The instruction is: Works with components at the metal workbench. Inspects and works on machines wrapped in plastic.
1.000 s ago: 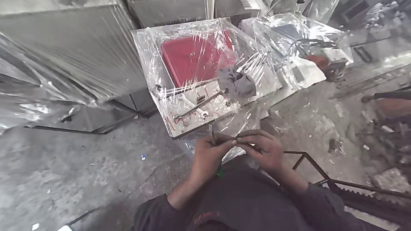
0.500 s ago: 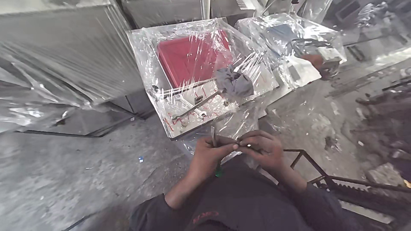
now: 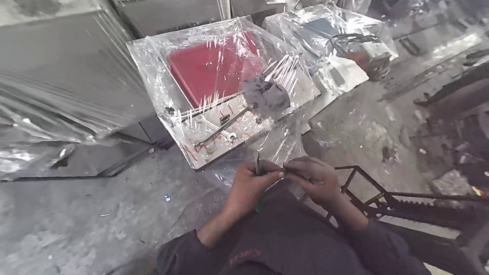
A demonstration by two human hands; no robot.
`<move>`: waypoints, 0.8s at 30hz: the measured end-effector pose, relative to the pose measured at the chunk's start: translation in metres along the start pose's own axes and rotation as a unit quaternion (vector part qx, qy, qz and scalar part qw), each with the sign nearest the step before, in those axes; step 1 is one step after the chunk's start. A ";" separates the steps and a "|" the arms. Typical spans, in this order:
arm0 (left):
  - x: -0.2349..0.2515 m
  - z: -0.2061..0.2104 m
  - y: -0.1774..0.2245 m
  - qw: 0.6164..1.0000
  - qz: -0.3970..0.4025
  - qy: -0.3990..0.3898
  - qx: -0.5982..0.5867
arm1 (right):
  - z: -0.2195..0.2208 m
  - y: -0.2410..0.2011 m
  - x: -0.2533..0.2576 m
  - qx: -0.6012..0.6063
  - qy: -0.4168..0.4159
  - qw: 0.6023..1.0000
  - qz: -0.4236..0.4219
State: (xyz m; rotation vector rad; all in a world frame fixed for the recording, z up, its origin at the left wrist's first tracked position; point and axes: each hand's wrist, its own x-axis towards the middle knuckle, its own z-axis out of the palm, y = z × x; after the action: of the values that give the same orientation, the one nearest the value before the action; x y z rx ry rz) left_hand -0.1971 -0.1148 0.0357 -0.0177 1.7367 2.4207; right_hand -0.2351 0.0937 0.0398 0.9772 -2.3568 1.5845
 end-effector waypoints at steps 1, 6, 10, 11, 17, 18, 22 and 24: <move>0.002 0.001 -0.003 1.000 -0.020 -0.010 -0.006 | -0.001 0.000 -0.005 -0.023 0.001 1.000 0.000; 0.018 0.010 -0.039 0.984 -0.157 -0.074 -0.047 | -0.010 0.013 -0.046 -0.083 0.017 0.995 0.054; 0.008 0.030 -0.104 0.961 -0.254 -0.055 -0.097 | -0.034 0.021 -0.120 -0.102 0.054 0.975 0.188; 0.003 0.034 -0.118 0.954 -0.285 -0.050 -0.082 | -0.041 0.019 -0.142 -0.110 0.066 0.966 0.225; -0.034 0.056 -0.186 0.939 -0.337 0.034 -0.066 | -0.056 -0.021 -0.279 -0.084 0.141 0.902 0.399; -0.050 0.064 -0.197 0.940 -0.338 0.024 -0.029 | -0.058 -0.034 -0.303 -0.090 0.140 0.889 0.426; -0.144 0.107 -0.221 0.902 -0.340 -0.137 0.227 | -0.059 -0.074 -0.416 -0.066 0.179 0.859 0.475; -0.176 0.137 -0.225 0.831 -0.341 -0.244 0.365 | -0.066 -0.095 -0.460 -0.047 0.210 0.838 0.502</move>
State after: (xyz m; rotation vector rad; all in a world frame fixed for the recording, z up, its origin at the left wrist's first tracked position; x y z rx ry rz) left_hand 0.0194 0.0625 -0.1132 0.0596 1.8400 1.0577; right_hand 0.1636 0.3290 -0.0644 -0.7489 -2.6502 1.6195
